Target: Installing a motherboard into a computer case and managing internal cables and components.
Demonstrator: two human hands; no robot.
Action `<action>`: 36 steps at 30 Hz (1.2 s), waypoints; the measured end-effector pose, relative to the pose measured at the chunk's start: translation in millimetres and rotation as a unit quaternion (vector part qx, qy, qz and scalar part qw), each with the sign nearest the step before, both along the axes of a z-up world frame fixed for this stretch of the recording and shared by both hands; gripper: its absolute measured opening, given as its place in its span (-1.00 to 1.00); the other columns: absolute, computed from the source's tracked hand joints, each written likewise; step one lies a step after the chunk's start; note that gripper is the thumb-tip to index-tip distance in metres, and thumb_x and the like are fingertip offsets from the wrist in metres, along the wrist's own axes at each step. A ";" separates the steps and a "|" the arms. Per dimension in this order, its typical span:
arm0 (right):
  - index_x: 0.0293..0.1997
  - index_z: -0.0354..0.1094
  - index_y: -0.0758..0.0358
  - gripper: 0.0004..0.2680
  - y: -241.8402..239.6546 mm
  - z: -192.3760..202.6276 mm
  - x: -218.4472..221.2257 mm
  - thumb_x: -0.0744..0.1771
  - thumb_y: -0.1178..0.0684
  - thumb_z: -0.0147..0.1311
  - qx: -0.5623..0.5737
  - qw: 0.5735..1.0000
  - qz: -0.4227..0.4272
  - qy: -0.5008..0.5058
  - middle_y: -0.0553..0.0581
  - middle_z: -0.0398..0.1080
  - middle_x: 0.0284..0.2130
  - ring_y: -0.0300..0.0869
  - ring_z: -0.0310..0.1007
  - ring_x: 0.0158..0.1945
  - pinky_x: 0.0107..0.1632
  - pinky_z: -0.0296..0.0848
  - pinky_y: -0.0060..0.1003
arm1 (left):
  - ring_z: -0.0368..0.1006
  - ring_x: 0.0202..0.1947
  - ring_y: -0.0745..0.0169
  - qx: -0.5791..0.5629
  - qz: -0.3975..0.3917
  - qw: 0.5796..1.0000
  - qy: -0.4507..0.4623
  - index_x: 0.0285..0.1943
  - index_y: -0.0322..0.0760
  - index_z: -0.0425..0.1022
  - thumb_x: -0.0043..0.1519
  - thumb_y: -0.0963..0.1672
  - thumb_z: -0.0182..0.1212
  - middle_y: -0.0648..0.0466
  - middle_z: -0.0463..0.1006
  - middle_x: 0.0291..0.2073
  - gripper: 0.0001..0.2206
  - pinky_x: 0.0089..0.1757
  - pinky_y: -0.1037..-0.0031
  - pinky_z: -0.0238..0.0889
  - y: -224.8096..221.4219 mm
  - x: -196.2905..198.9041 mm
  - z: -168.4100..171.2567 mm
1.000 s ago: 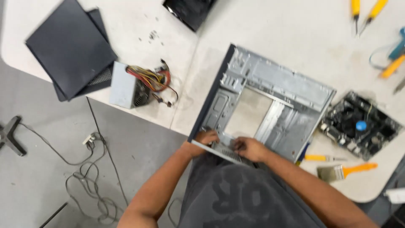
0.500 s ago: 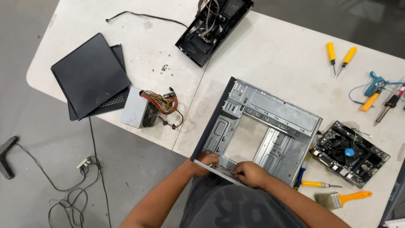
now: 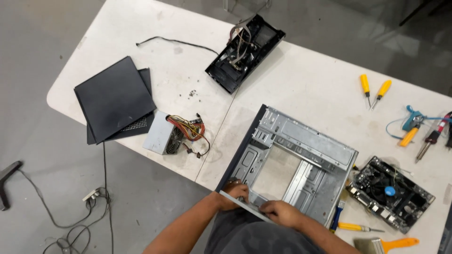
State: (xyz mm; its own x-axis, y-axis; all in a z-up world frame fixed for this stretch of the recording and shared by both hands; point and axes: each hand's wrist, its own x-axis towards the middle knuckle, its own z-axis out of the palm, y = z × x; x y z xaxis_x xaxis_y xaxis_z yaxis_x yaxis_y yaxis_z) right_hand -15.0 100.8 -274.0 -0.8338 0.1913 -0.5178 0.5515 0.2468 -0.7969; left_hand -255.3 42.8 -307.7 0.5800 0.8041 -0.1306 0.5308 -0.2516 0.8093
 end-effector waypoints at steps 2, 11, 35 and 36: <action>-0.07 0.38 0.16 -0.76 6.3 -0.6 0.5 0.24 0.12 -0.15 -0.031 0.999 0.017 0.021 0.09 0.32 -0.01 -0.08 0.31 0.02 0.08 0.21 -0.25 | 0.21 -0.22 0.12 -0.018 -0.001 1.000 0.016 -0.41 -0.03 0.51 0.03 -0.10 0.23 0.16 0.40 -0.31 -0.97 -0.23 0.38 0.11 5.3 1.6 4.0; -0.02 0.35 0.11 -0.74 -1.8 -14.5 11.6 0.24 0.13 -0.18 -0.026 0.999 -0.035 0.025 0.08 0.36 -0.09 -0.11 0.35 -0.03 0.03 0.26 -0.26 | 0.34 -0.25 0.14 -0.063 0.030 0.998 0.008 -0.38 -0.08 0.47 -0.02 -0.15 0.26 0.12 0.48 -0.38 -0.91 -0.26 0.39 0.20 5.3 5.0 4.6; -0.70 0.14 0.11 -0.69 11.3 21.8 17.2 0.32 -0.10 -0.09 0.022 0.983 -0.024 -0.180 -0.06 0.12 -0.78 -0.33 0.07 -0.65 -0.46 0.04 -0.31 | 0.36 -0.36 0.06 -0.057 -0.026 0.997 0.054 -0.28 -0.04 0.57 -0.07 -0.06 0.35 0.08 0.43 -0.40 -0.80 -0.41 0.33 0.21 16.1 4.2 -11.3; -0.66 0.18 0.14 -0.68 13.3 25.0 16.9 0.33 -0.14 -0.14 0.009 0.980 -0.016 -0.196 -0.02 0.20 -0.74 -0.29 0.15 -0.62 -0.44 0.09 -0.29 | 0.33 -0.35 0.08 -0.055 -0.028 0.996 0.057 -0.28 -0.03 0.57 -0.06 -0.07 0.35 0.10 0.40 -0.41 -0.81 -0.41 0.34 0.19 16.6 3.7 -12.9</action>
